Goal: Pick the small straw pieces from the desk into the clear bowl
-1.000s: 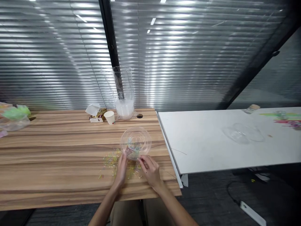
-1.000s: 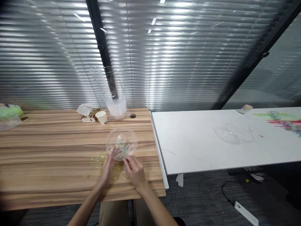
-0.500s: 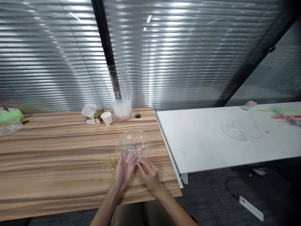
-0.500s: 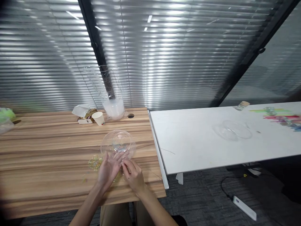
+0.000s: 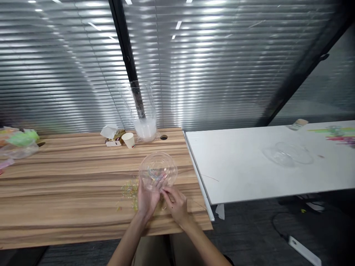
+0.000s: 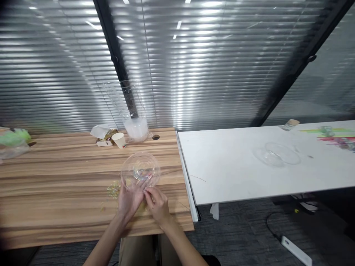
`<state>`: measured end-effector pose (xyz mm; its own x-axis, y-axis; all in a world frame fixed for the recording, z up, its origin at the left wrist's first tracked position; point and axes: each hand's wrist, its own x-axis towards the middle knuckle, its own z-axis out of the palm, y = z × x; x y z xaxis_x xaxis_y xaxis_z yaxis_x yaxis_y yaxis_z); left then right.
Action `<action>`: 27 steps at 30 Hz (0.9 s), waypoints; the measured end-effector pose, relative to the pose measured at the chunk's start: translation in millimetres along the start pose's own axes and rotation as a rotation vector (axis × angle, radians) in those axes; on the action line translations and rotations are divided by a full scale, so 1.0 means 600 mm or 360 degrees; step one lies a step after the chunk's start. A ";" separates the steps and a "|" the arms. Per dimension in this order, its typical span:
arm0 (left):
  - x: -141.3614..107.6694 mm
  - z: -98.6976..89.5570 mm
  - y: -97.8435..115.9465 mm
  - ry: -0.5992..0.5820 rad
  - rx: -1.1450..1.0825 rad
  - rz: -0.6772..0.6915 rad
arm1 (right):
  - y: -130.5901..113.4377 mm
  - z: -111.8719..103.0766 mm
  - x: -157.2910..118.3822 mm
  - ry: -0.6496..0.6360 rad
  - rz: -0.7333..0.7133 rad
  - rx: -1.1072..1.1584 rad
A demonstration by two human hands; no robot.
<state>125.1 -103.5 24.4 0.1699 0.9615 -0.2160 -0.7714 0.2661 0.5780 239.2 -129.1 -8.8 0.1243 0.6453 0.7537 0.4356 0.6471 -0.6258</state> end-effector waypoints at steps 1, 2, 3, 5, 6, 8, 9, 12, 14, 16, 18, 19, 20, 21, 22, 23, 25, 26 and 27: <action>-0.002 0.001 -0.001 -0.0019 0.0003 -0.0056 | 0.000 -0.001 0.000 -0.0006 -0.0011 -0.0001; -0.004 0.001 -0.001 -0.0003 0.0042 -0.0062 | 0.001 -0.001 0.000 -0.0005 -0.0018 -0.0006; -0.008 0.000 0.000 0.0048 0.0117 -0.0002 | 0.002 -0.001 -0.001 0.0002 -0.0022 -0.0014; -0.018 -0.003 0.008 0.0231 0.0350 0.0289 | 0.004 -0.001 -0.002 0.0021 -0.0037 -0.0036; -0.024 -0.004 0.014 0.0335 0.0502 0.0498 | 0.006 -0.001 -0.003 0.0030 -0.0053 -0.0048; -0.033 -0.002 0.029 0.0458 0.0865 0.0886 | 0.008 0.001 -0.006 0.0025 -0.0101 -0.0079; -0.037 0.000 0.038 0.0449 0.1070 0.1011 | 0.009 0.002 -0.007 0.0014 -0.0130 -0.0100; -0.037 0.007 0.064 0.0201 0.1668 0.1107 | 0.012 0.003 -0.011 -0.0028 -0.0192 -0.0165; -0.029 0.011 0.076 0.0046 0.1982 0.1115 | 0.014 0.002 -0.012 -0.0054 -0.0212 -0.0195; -0.015 0.013 0.085 -0.0080 0.2266 0.1163 | 0.015 0.001 -0.011 -0.0091 -0.0216 -0.0203; 0.000 0.015 0.089 -0.0250 0.2603 0.1146 | 0.015 0.001 -0.010 -0.0121 -0.0214 -0.0198; 0.008 0.016 0.091 -0.0351 0.2799 0.1101 | 0.015 0.001 -0.010 -0.0131 -0.0210 -0.0191; 0.015 0.017 0.091 -0.0440 0.2981 0.1046 | 0.014 0.001 -0.009 -0.0140 -0.0204 -0.0185; 0.021 0.018 0.091 -0.0506 0.3135 0.0997 | 0.014 0.001 -0.009 -0.0146 -0.0201 -0.0180; 0.025 0.019 0.091 -0.0550 0.3254 0.0956 | 0.014 0.002 -0.009 -0.0154 -0.0200 -0.0175; 0.029 0.020 0.091 -0.0577 0.3327 0.0928 | 0.014 0.002 -0.010 -0.0162 -0.0206 -0.0174; 0.032 0.023 0.089 -0.0602 0.3373 0.0893 | 0.014 0.003 -0.011 -0.0174 -0.0228 -0.0178; 0.032 0.024 0.088 -0.0615 0.3400 0.0877 | 0.015 0.003 -0.012 -0.0175 -0.0237 -0.0184; 0.032 0.026 0.087 -0.0629 0.3429 0.0861 | 0.016 0.003 -0.013 -0.0174 -0.0243 -0.0189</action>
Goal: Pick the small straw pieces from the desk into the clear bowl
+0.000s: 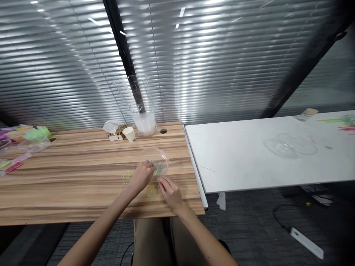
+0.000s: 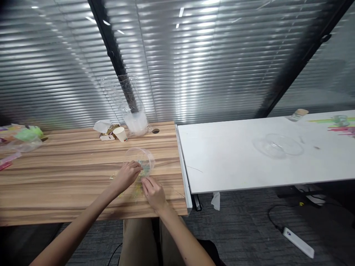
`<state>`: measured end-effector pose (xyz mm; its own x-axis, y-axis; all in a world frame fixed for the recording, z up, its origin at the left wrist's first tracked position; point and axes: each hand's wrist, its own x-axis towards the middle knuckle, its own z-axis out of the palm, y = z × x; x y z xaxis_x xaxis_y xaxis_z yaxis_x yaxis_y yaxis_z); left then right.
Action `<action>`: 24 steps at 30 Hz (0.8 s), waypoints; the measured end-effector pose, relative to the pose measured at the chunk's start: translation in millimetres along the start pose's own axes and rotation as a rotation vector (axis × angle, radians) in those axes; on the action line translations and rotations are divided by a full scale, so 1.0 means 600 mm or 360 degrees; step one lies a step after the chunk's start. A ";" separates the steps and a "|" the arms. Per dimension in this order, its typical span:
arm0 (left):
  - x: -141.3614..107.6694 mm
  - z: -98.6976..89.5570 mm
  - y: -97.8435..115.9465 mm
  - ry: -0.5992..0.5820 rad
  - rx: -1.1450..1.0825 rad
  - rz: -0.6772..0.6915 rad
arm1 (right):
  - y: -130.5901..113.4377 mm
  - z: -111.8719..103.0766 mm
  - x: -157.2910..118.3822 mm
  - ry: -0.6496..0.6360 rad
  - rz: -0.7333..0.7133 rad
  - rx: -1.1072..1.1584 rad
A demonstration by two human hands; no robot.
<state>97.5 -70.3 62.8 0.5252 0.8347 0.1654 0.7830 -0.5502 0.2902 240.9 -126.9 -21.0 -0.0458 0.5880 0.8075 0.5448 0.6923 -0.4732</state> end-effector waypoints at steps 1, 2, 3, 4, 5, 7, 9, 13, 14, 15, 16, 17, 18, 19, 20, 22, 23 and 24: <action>0.000 -0.001 0.001 -0.0025 0.0022 0.0004 | 0.001 0.000 -0.001 0.0001 -0.0001 -0.0006; 0.000 -0.002 0.003 -0.0051 0.0046 0.0008 | 0.002 0.001 -0.001 -0.0001 0.0002 -0.0011; 0.000 -0.002 0.003 -0.0078 0.0070 0.0010 | 0.002 0.001 -0.002 -0.0005 0.0006 -0.0015; 0.000 -0.003 0.003 -0.0108 0.0094 0.0012 | 0.002 0.001 -0.002 -0.0012 0.0008 -0.0016; 0.001 -0.004 0.001 -0.0140 0.0115 0.0013 | 0.003 0.001 -0.002 -0.0024 0.0013 -0.0015; 0.002 -0.003 -0.004 -0.0202 0.0142 0.0009 | 0.002 0.001 -0.002 -0.0044 0.0020 -0.0014; 0.003 0.000 -0.013 -0.0252 0.0149 -0.0004 | 0.000 0.001 -0.001 -0.0058 0.0019 -0.0015; 0.004 0.010 -0.032 -0.0318 0.0142 -0.0044 | -0.004 -0.002 0.001 -0.0059 -0.0018 -0.0016; 0.005 0.012 -0.035 -0.0330 0.0141 -0.0053 | -0.004 -0.002 0.002 -0.0060 -0.0024 -0.0014; 0.005 0.013 -0.037 -0.0339 0.0141 -0.0061 | -0.004 -0.003 0.002 -0.0065 -0.0027 -0.0013; 0.007 0.014 -0.038 -0.0347 0.0142 -0.0067 | -0.004 -0.003 0.002 -0.0073 -0.0028 -0.0012; 0.009 0.013 -0.038 -0.0353 0.0143 -0.0071 | -0.005 -0.003 0.002 -0.0083 -0.0027 -0.0013; 0.011 0.012 -0.038 -0.0357 0.0144 -0.0071 | -0.005 -0.003 0.002 -0.0093 -0.0027 -0.0013; 0.013 0.011 -0.036 -0.0360 0.0143 -0.0066 | -0.005 -0.003 0.002 -0.0101 -0.0022 -0.0011; 0.015 0.009 -0.034 -0.0359 0.0139 -0.0055 | -0.004 -0.002 0.001 -0.0109 -0.0015 -0.0007; 0.017 0.002 -0.028 -0.0331 0.0126 -0.0023 | -0.003 -0.001 0.000 -0.0118 0.0014 0.0008; 0.016 -0.003 -0.024 -0.0298 0.0118 -0.0006 | -0.003 0.000 -0.001 -0.0114 0.0038 0.0018; 0.014 -0.009 -0.021 -0.0256 0.0111 0.0010 | -0.002 0.001 -0.001 -0.0103 0.0066 0.0028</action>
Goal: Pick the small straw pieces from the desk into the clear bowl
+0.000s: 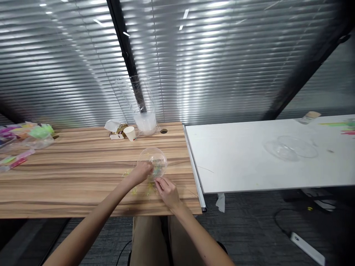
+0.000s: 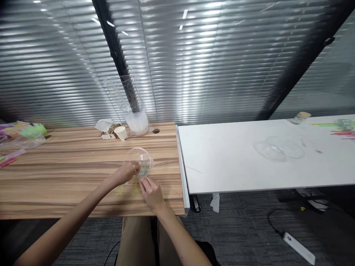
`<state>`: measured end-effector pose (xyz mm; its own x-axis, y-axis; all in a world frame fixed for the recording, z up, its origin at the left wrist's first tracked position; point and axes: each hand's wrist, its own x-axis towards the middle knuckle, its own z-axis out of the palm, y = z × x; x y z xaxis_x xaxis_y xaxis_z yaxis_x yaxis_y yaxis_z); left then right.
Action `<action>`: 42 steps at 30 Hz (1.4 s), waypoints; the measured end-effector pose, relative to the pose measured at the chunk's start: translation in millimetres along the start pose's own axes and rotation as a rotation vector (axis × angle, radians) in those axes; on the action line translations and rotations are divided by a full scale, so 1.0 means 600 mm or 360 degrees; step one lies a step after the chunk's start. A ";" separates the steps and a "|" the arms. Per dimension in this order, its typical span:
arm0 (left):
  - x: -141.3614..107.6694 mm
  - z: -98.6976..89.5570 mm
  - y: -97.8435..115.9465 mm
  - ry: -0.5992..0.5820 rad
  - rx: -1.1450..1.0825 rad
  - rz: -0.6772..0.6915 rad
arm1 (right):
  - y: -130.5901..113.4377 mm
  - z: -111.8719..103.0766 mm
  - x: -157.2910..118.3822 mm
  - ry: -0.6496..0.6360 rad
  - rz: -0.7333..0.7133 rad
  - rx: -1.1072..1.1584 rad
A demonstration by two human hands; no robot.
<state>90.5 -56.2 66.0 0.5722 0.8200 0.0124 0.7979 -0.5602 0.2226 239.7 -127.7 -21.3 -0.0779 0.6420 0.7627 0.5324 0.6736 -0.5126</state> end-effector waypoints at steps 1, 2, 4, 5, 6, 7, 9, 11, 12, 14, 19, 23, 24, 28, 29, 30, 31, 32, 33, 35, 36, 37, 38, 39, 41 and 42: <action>-0.005 -0.006 0.003 0.0047 -0.0002 0.0009 | 0.001 0.001 0.000 0.0014 0.0035 0.0012; -0.011 -0.012 0.006 0.0123 -0.0007 0.0008 | 0.001 0.002 0.000 0.0029 0.0075 0.0027; -0.029 -0.023 0.010 0.0392 -0.0041 -0.0017 | 0.001 0.003 0.001 0.0043 0.0153 0.0057; -0.039 -0.025 0.011 0.0581 -0.0069 -0.0036 | 0.001 0.003 0.002 0.0039 0.0180 0.0070; -0.050 -0.025 0.011 0.0770 -0.0098 -0.0053 | 0.000 0.003 0.003 0.0031 0.0195 0.0080; -0.061 -0.022 0.010 0.0933 -0.0124 -0.0063 | -0.002 0.004 0.004 0.0024 0.0201 0.0087; -0.079 -0.009 0.003 0.1090 -0.0163 -0.0055 | -0.003 0.004 0.005 0.0038 0.0198 0.0089; -0.092 0.009 -0.008 0.1078 -0.0196 -0.0032 | -0.003 0.005 0.005 0.0077 0.0213 0.0076; -0.095 0.019 -0.013 0.1052 -0.0215 -0.0025 | -0.002 0.006 0.005 0.0101 0.0227 0.0065; -0.098 0.035 -0.020 0.1000 -0.0279 -0.0033 | 0.001 0.007 0.005 0.0157 0.0260 0.0037; -0.085 0.062 0.006 0.1022 -0.1015 -0.0330 | 0.004 0.002 0.009 0.0302 0.0333 0.0091; -0.058 0.079 0.052 0.0863 -0.2359 -0.0740 | 0.002 -0.005 0.015 0.0353 0.0381 0.0288; -0.050 0.082 0.060 0.0783 -0.2599 -0.0775 | 0.002 -0.006 0.016 0.0362 0.0405 0.0336; -0.020 0.089 0.074 0.0580 -0.3292 -0.0891 | 0.010 -0.005 0.017 0.0470 0.0678 0.0561; -0.014 0.091 0.074 0.0578 -0.3303 -0.0892 | 0.012 -0.003 0.017 0.0499 0.0742 0.0624; -0.008 0.095 0.074 0.0571 -0.3295 -0.0884 | 0.014 -0.002 0.017 0.0511 0.0780 0.0673; -0.003 0.098 0.075 0.0566 -0.3305 -0.0875 | 0.014 -0.001 0.016 0.0508 0.0788 0.0705; 0.001 0.102 0.076 0.0570 -0.3319 -0.0860 | 0.014 -0.001 0.016 0.0491 0.0775 0.0715; 0.004 0.106 0.078 0.0586 -0.3336 -0.0836 | 0.014 -0.001 0.015 0.0466 0.0748 0.0709; 0.008 0.111 0.084 0.0634 -0.3367 -0.0782 | 0.012 -0.002 0.014 0.0413 0.0680 0.0672; 0.008 0.111 0.086 0.0651 -0.3387 -0.0756 | 0.010 -0.004 0.014 0.0395 0.0651 0.0648; 0.006 0.109 0.089 0.0652 -0.3417 -0.0733 | 0.009 -0.005 0.014 0.0385 0.0626 0.0618; 0.002 0.106 0.090 0.0637 -0.3460 -0.0717 | 0.007 -0.007 0.014 0.0381 0.0601 0.0578; -0.002 0.100 0.091 0.0609 -0.3513 -0.0707 | 0.006 -0.009 0.015 0.0381 0.0571 0.0532; -0.014 0.087 0.088 0.0542 -0.3612 -0.0717 | 0.004 -0.012 0.016 0.0379 0.0492 0.0442; -0.020 0.081 0.086 0.0522 -0.3632 -0.0747 | 0.003 -0.014 0.017 0.0377 0.0451 0.0404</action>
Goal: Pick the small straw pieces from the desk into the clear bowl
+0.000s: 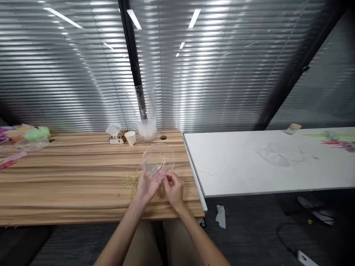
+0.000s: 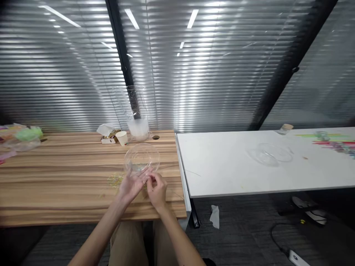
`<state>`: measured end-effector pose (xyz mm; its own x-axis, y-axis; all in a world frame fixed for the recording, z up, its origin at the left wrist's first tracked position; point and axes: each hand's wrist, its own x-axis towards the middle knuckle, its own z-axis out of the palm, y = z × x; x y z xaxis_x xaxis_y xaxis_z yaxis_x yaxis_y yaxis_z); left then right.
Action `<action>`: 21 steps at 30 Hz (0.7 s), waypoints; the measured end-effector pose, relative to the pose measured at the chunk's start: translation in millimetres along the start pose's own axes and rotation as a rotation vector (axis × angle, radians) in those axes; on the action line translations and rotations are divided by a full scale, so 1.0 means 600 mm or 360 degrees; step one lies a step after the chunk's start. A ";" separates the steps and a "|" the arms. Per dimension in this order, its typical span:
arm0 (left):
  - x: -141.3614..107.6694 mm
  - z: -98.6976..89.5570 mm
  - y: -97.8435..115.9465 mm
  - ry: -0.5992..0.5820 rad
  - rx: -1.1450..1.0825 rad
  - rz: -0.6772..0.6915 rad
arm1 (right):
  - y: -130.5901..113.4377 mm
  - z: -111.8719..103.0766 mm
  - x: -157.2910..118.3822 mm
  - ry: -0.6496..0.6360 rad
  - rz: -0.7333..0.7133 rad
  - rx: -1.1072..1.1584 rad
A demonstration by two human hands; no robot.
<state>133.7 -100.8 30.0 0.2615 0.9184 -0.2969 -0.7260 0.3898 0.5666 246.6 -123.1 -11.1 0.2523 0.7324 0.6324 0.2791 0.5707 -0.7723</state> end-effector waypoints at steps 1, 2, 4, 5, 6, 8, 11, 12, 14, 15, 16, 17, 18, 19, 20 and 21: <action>-0.006 -0.001 0.007 0.0036 0.0014 -0.0011 | -0.001 -0.001 0.000 0.0000 -0.0038 -0.0027; -0.012 -0.004 0.012 0.0086 0.0058 -0.0001 | -0.002 -0.002 0.001 0.0003 -0.0064 -0.0048; -0.023 -0.013 0.021 0.0197 0.0188 0.0050 | -0.003 -0.004 0.001 0.0029 -0.0081 -0.0093; -0.029 -0.018 0.023 0.0244 0.0236 0.0077 | -0.002 -0.005 0.001 0.0049 -0.0076 -0.0115; -0.034 -0.025 0.025 0.0270 0.0295 0.0106 | 0.000 -0.006 0.001 0.0076 -0.0066 -0.0133; -0.044 -0.037 0.029 0.0279 0.0436 0.0166 | 0.006 -0.006 0.002 0.0129 -0.0034 -0.0144; -0.053 -0.049 0.036 0.0256 0.0668 0.0269 | 0.016 -0.005 0.003 0.0166 0.0056 -0.0105; -0.054 -0.051 0.039 0.0250 0.0732 0.0296 | 0.018 -0.005 0.004 0.0163 0.0098 -0.0078; -0.053 -0.053 0.046 0.0237 0.0844 0.0334 | 0.022 -0.006 0.007 0.0129 0.0190 0.0006; -0.052 -0.052 0.049 0.0227 0.0918 0.0354 | 0.022 -0.008 0.009 0.0102 0.0234 0.0065; -0.051 -0.052 0.053 0.0216 0.0996 0.0376 | 0.022 -0.011 0.014 0.0065 0.0277 0.0134; -0.051 -0.052 0.056 0.0205 0.1075 0.0404 | 0.020 -0.016 0.019 0.0022 0.0321 0.0210; -0.050 -0.052 0.059 0.0197 0.1155 0.0439 | 0.018 -0.022 0.027 -0.0021 0.0376 0.0294; -0.049 -0.052 0.062 0.0193 0.1232 0.0482 | 0.015 -0.029 0.037 -0.0073 0.0460 0.0396; -0.048 -0.053 0.064 0.0197 0.1303 0.0533 | 0.010 -0.037 0.048 -0.0134 0.0557 0.0501; -0.047 -0.054 0.066 0.0207 0.1365 0.0587 | 0.005 -0.045 0.061 -0.0200 0.0673 0.0608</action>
<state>76.7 -113.5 35.8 -0.0021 0.9992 -0.0403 -0.0189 0.0403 0.9990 281.8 -104.3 11.3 0.1509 0.9508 0.2705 -0.1821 0.2957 -0.9378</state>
